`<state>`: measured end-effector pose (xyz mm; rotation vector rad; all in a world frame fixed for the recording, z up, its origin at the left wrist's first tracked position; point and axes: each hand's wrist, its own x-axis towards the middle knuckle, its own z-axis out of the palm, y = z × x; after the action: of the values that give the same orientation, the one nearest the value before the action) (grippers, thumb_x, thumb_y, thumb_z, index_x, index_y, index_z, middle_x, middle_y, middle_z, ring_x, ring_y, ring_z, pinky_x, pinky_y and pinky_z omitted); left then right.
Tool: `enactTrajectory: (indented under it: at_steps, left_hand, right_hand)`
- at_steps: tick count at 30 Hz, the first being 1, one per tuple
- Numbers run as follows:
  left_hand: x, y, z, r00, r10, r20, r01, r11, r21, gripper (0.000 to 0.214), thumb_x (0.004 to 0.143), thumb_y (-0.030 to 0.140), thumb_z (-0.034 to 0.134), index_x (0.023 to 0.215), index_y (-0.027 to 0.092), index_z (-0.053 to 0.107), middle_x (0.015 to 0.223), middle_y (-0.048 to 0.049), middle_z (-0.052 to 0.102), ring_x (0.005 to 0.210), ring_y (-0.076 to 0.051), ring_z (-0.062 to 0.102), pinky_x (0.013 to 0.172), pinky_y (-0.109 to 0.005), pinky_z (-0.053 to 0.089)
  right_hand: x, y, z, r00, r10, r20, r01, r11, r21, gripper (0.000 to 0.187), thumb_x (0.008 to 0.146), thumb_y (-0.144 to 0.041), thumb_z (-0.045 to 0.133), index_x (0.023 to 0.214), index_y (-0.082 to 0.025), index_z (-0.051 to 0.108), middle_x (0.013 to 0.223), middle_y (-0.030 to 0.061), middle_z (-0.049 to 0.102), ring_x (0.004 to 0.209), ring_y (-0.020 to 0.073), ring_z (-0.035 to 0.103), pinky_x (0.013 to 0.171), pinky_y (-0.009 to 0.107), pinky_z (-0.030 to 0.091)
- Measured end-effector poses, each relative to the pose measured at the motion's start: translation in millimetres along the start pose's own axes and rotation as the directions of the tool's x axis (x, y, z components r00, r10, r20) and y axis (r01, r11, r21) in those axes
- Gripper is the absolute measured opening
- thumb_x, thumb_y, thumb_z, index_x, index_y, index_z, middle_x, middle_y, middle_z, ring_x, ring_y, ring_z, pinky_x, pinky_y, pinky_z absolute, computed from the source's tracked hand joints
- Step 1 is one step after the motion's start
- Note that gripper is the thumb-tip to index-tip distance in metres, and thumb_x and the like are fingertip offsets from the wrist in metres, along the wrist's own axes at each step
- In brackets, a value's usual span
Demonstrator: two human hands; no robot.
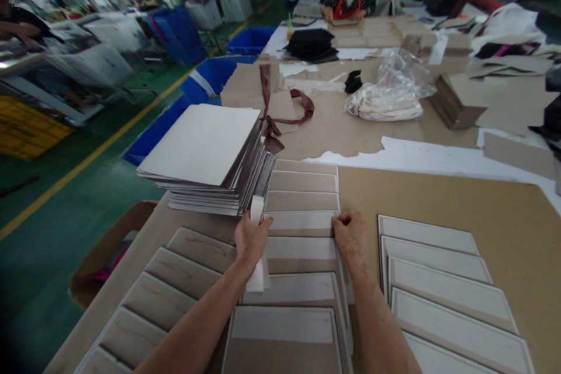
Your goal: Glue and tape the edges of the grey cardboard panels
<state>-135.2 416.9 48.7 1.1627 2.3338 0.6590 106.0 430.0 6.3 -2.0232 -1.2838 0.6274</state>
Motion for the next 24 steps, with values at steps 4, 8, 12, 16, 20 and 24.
enactTrajectory:
  at_steps: [4, 8, 12, 16, 20, 24]
  left_hand:
    - [-0.4, -0.4, 0.1, 1.000, 0.013, -0.003, -0.013, 1.000, -0.002, 0.020, 0.076, 0.029, 0.067, 0.092, 0.019, 0.064, 0.079, -0.0095, 0.073, 0.078, -0.027, 0.070, 0.068, -0.030, 0.044]
    - [-1.0, -2.0, 0.6, 0.999, 0.036, -0.005, -0.036, 0.999, 0.008, 0.021, 0.076, 0.030, 0.067, 0.093, 0.018, 0.064, 0.081, -0.0114, 0.074, 0.081, -0.029, 0.071, 0.069, -0.031, 0.045]
    - [-2.1, -2.7, 0.0, 0.998, 0.055, -0.011, -0.055, 0.998, 0.033, 0.028, 0.078, 0.031, 0.067, 0.100, 0.016, 0.063, 0.089, -0.0150, 0.074, 0.089, -0.030, 0.071, 0.073, -0.031, 0.046]
    - [-1.5, -3.1, -0.2, 0.997, 0.072, -0.008, -0.072, 0.996, 0.054, 0.033, 0.078, 0.033, 0.069, 0.106, 0.015, 0.063, 0.096, -0.0163, 0.074, 0.094, -0.029, 0.070, 0.077, -0.030, 0.046]
    - [-0.7, -3.8, 0.2, 0.998, 0.067, -0.008, -0.067, 0.996, 0.054, 0.030, 0.080, 0.030, 0.068, 0.106, 0.015, 0.064, 0.098, -0.0160, 0.074, 0.094, -0.028, 0.070, 0.077, -0.029, 0.046]
    - [-5.9, -6.3, -8.0, 0.997, 0.075, -0.011, -0.075, 0.996, 0.040, 0.026, 0.083, 0.029, 0.065, 0.106, 0.017, 0.064, 0.099, -0.0147, 0.074, 0.094, -0.027, 0.070, 0.078, -0.029, 0.045]
  right_hand:
    - [-0.6, -4.9, -7.5, 0.997, -0.049, -0.065, 0.048, 0.999, -0.017, 0.016, 0.070, -0.033, 0.051, 0.075, -0.020, 0.060, 0.074, 0.0077, 0.063, 0.071, 0.0249, 0.058, 0.070, 0.037, 0.045]
    - [-13.6, -24.8, -1.2, 0.985, -0.152, -0.085, 0.147, 0.987, -0.063, 0.030, 0.074, -0.040, 0.055, 0.095, -0.018, 0.059, 0.094, 0.0118, 0.061, 0.084, 0.0261, 0.056, 0.079, 0.039, 0.043]
    - [-22.4, -43.9, 18.6, 0.973, -0.225, 0.051, 0.229, 0.968, -0.105, 0.032, 0.071, -0.046, 0.067, 0.090, -0.023, 0.057, 0.096, 0.0080, 0.059, 0.085, 0.0247, 0.056, 0.074, 0.035, 0.042]
    - [-18.3, -48.0, 26.3, 0.975, -0.200, 0.099, 0.214, 0.962, -0.168, 0.027, 0.072, -0.041, 0.069, 0.084, -0.022, 0.053, 0.088, 0.0062, 0.058, 0.080, 0.0235, 0.055, 0.071, 0.033, 0.040]
    - [-14.1, -45.1, 24.4, 0.976, -0.182, 0.117, 0.203, 0.958, -0.203, 0.022, 0.076, -0.036, 0.067, 0.083, -0.021, 0.052, 0.085, 0.0050, 0.058, 0.076, 0.0205, 0.054, 0.068, 0.031, 0.039]
    - [-13.6, -44.5, 24.4, 0.977, -0.179, 0.115, 0.202, 0.952, -0.230, 0.019, 0.078, -0.035, 0.064, 0.081, -0.020, 0.053, 0.083, 0.0042, 0.058, 0.073, 0.0188, 0.053, 0.067, 0.029, 0.038]
